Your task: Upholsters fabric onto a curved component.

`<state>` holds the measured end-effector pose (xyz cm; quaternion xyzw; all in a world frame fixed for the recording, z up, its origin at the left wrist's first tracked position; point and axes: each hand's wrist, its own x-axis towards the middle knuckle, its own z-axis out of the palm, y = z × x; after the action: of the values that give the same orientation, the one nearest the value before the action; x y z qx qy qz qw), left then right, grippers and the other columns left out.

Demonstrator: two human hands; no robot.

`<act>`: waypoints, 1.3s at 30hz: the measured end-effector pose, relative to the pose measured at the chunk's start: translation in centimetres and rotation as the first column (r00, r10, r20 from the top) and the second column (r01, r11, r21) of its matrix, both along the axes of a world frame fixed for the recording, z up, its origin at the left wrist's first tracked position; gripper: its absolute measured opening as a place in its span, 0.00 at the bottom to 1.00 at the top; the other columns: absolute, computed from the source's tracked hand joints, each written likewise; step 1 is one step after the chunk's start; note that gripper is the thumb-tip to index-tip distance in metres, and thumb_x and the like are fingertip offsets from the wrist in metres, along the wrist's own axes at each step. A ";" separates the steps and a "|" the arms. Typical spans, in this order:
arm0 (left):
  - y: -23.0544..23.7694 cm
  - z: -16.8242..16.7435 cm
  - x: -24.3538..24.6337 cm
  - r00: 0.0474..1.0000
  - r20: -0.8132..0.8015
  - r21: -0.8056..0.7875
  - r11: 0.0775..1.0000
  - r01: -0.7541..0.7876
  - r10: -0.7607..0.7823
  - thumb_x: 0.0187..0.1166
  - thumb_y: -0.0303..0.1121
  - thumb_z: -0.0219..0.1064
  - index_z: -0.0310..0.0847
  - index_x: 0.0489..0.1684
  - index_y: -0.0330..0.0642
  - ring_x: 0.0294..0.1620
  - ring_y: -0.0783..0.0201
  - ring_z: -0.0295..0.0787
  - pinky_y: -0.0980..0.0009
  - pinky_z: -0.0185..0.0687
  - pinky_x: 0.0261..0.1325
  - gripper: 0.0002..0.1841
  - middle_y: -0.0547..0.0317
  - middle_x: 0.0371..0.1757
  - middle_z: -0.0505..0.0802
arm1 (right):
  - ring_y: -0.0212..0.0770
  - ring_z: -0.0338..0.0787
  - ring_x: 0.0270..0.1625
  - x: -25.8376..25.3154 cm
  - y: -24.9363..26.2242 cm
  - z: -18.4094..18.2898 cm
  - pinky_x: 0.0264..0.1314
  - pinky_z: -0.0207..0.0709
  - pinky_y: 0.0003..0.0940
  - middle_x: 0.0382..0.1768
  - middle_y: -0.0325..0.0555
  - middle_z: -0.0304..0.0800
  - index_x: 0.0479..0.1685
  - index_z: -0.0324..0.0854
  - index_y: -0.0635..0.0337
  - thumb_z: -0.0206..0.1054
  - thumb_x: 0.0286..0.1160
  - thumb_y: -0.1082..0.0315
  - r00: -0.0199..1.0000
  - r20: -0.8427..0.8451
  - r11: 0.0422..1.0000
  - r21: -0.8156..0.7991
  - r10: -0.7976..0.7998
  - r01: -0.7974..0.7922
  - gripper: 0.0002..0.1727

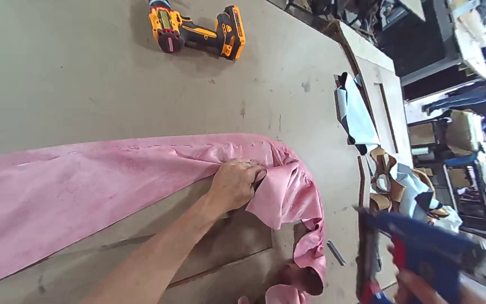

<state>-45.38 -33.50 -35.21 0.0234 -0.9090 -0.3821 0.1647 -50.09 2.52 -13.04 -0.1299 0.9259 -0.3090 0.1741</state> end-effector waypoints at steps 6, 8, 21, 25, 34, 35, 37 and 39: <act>-0.1 -0.1 0.2 0.999 0.023 -0.016 0.999 0.047 -0.046 0.83 0.34 0.53 0.86 0.65 0.42 0.57 0.48 0.95 0.49 0.87 0.59 0.20 0.49 0.56 0.96 | 0.33 0.88 0.19 -7.5 -20.6 -3.0 0.23 0.88 0.35 0.20 0.32 0.86 0.41 0.85 0.51 0.65 0.71 0.55 0.964 0.240 0.981 0.123 0.117 -0.149 0.11; 0.0 -0.1 0.2 0.999 0.018 -0.034 0.998 0.044 -0.043 0.78 0.30 0.55 0.88 0.55 0.35 0.55 0.46 0.95 0.49 0.88 0.55 0.17 0.46 0.52 0.96 | 0.33 0.87 0.18 -8.1 -23.5 -4.4 0.23 0.87 0.33 0.19 0.33 0.85 0.38 0.83 0.52 0.63 0.75 0.59 0.943 0.320 0.977 0.156 0.089 -0.145 0.08; 0.4 0.5 1.2 0.997 0.051 -0.086 0.994 0.063 -0.058 0.77 0.20 0.52 0.88 0.52 0.29 0.65 0.51 0.93 0.57 0.82 0.71 0.17 0.43 0.57 0.96 | 0.34 0.86 0.16 -8.5 -26.9 -6.1 0.21 0.86 0.30 0.17 0.38 0.84 0.33 0.80 0.57 0.62 0.83 0.62 0.922 0.383 0.957 0.238 0.062 -0.163 0.11; 0.3 0.7 1.2 0.995 0.067 -0.073 0.994 0.080 -0.075 0.77 0.20 0.52 0.88 0.47 0.29 0.66 0.49 0.93 0.55 0.83 0.71 0.15 0.41 0.55 0.96 | 0.32 0.86 0.16 -7.6 -28.1 -5.5 0.21 0.86 0.28 0.16 0.36 0.84 0.31 0.79 0.56 0.61 0.83 0.64 0.909 0.398 0.952 0.210 0.124 -0.222 0.11; -0.1 1.0 1.4 0.989 0.100 -0.010 0.993 0.114 -0.113 0.81 0.22 0.52 0.87 0.53 0.29 0.70 0.47 0.89 0.51 0.82 0.70 0.16 0.42 0.65 0.93 | 0.33 0.87 0.19 -8.5 -22.7 -1.3 0.24 0.89 0.32 0.20 0.33 0.84 0.47 0.81 0.54 0.59 0.82 0.60 0.961 0.268 0.991 0.101 0.059 -0.089 0.10; -0.1 1.0 1.3 0.988 0.091 -0.026 0.991 0.129 -0.126 0.81 0.23 0.51 0.87 0.53 0.28 0.72 0.48 0.88 0.52 0.80 0.73 0.17 0.43 0.67 0.92 | 0.32 0.87 0.19 -8.6 -20.9 -0.4 0.24 0.89 0.32 0.21 0.31 0.84 0.50 0.80 0.52 0.57 0.81 0.60 0.969 0.247 0.998 0.059 0.020 -0.036 0.11; 0.0 0.9 1.2 0.989 0.058 -0.080 0.987 0.139 -0.134 0.80 0.23 0.52 0.88 0.51 0.29 0.73 0.50 0.88 0.54 0.79 0.76 0.16 0.44 0.67 0.92 | 0.32 0.87 0.19 -8.5 -16.8 0.4 0.24 0.89 0.31 0.21 0.30 0.84 0.52 0.80 0.50 0.57 0.77 0.58 0.971 0.234 0.998 -0.029 -0.042 0.050 0.13; 0.3 0.8 1.3 0.997 -0.002 -0.116 0.990 0.081 -0.082 0.79 0.23 0.55 0.88 0.50 0.30 0.69 0.50 0.91 0.52 0.80 0.74 0.14 0.46 0.61 0.95 | 0.31 0.87 0.19 -7.9 -13.0 -0.1 0.23 0.89 0.32 0.22 0.30 0.85 0.53 0.81 0.50 0.58 0.76 0.58 0.968 0.243 0.992 -0.098 -0.058 0.084 0.13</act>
<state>-44.07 -33.17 -34.43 -0.0246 -0.9292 -0.3354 0.1533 -58.01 -10.50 -13.12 -0.0676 0.8843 -0.3777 0.2661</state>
